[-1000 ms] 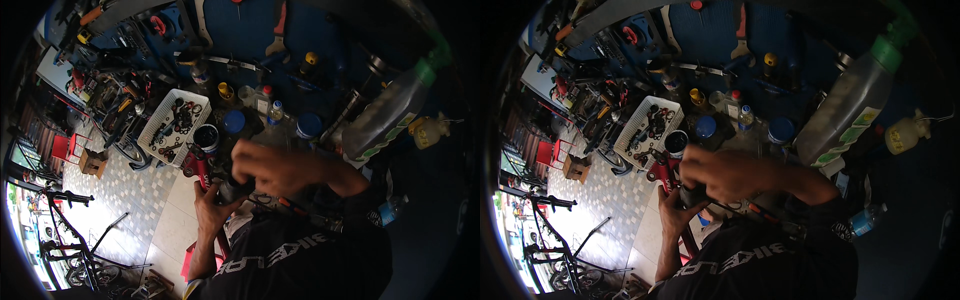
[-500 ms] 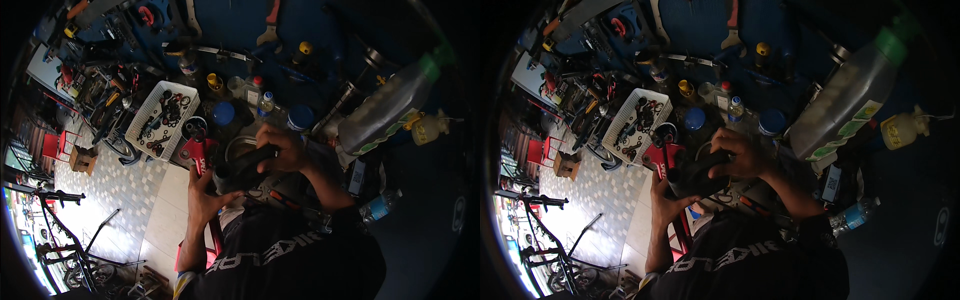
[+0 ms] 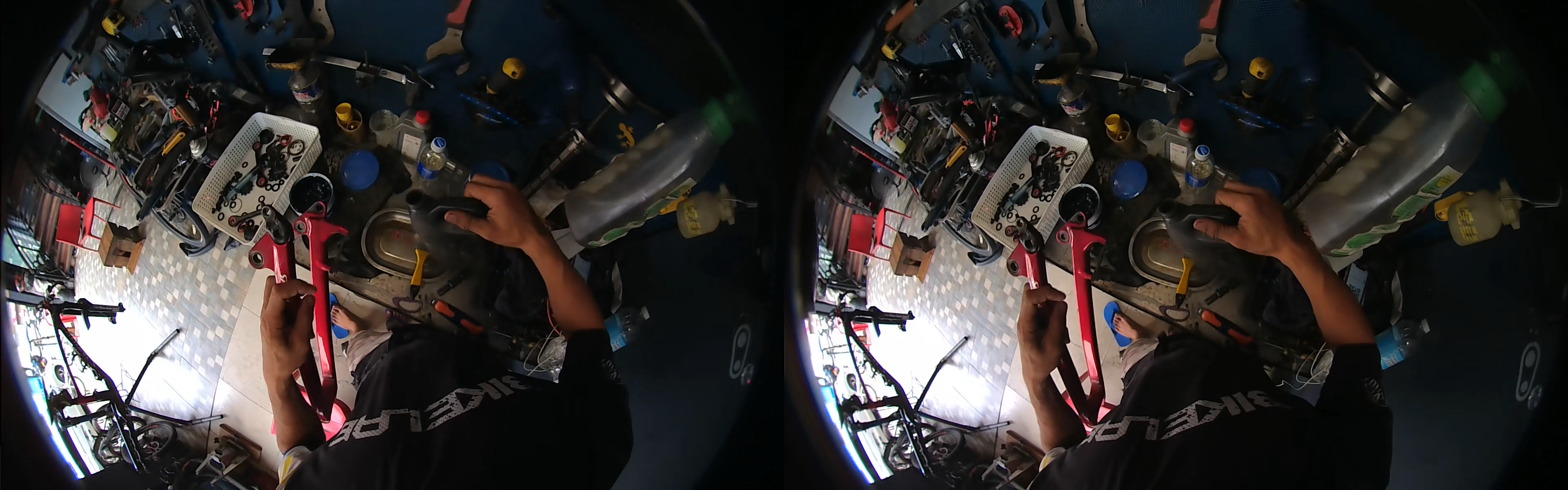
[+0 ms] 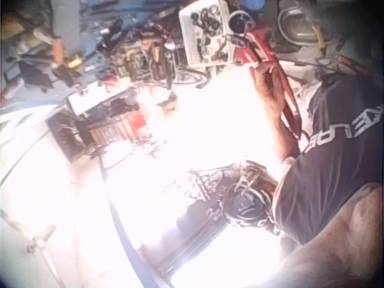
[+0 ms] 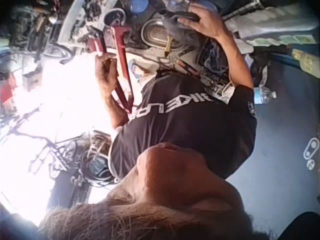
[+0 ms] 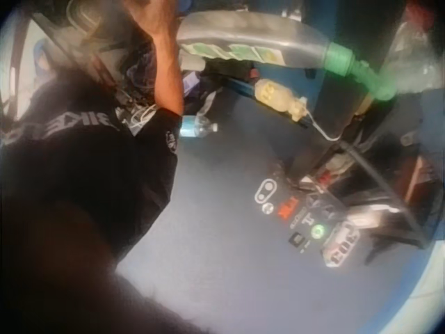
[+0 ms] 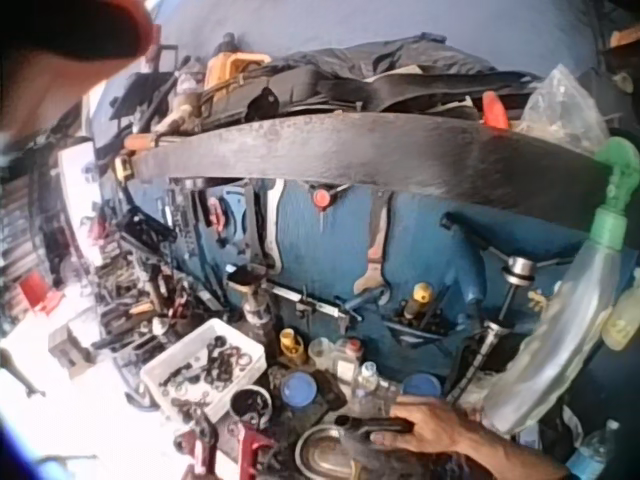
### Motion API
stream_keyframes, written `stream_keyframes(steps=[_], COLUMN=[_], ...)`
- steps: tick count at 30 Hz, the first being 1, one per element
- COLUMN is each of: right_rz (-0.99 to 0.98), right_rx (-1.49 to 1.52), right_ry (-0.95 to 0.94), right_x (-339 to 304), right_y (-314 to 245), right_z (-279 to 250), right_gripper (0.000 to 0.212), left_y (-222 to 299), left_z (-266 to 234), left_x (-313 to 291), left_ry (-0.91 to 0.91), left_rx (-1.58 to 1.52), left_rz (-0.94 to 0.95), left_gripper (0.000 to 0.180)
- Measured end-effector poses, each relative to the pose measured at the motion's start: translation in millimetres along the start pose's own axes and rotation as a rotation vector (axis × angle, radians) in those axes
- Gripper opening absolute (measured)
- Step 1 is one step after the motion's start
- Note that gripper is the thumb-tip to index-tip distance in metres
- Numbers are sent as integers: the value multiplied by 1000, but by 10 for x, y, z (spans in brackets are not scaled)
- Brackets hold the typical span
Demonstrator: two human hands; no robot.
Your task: The person handles small bicycle parts from a white basket, then uses a brush and a cloth to clean a red bicycle fork. The person wipes the fork and places the brush back on the workbench.
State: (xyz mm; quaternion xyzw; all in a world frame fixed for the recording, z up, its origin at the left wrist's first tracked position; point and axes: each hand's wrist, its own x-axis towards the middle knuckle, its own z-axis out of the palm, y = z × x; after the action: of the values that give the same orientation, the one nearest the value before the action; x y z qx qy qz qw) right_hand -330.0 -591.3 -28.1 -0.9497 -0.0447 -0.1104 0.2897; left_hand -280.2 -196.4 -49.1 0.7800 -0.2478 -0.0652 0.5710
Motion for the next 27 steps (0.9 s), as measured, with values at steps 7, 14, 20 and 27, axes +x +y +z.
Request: stream_keyframes(steps=[7,14,20,27], right_rz=[94,151,132,129], right_rx=[-153,-213,-189,-193], right_ry=[-149,-402,-481,-547], right_x=[66,207,202,232], right_y=[66,0,87,137], right_z=[91,75,173,262], right_gripper=[54,53,52,50], left_y=[-150,-102,-183,-185], left_z=[-154,-204,-180,-191], left_x=[-195,-351,-410,-455], left_ry=[9,36,49,44], left_rx=[7,-162,-179,-236], left_rz=[-34,-247,-271,-299], left_gripper=[15,15,15,15])
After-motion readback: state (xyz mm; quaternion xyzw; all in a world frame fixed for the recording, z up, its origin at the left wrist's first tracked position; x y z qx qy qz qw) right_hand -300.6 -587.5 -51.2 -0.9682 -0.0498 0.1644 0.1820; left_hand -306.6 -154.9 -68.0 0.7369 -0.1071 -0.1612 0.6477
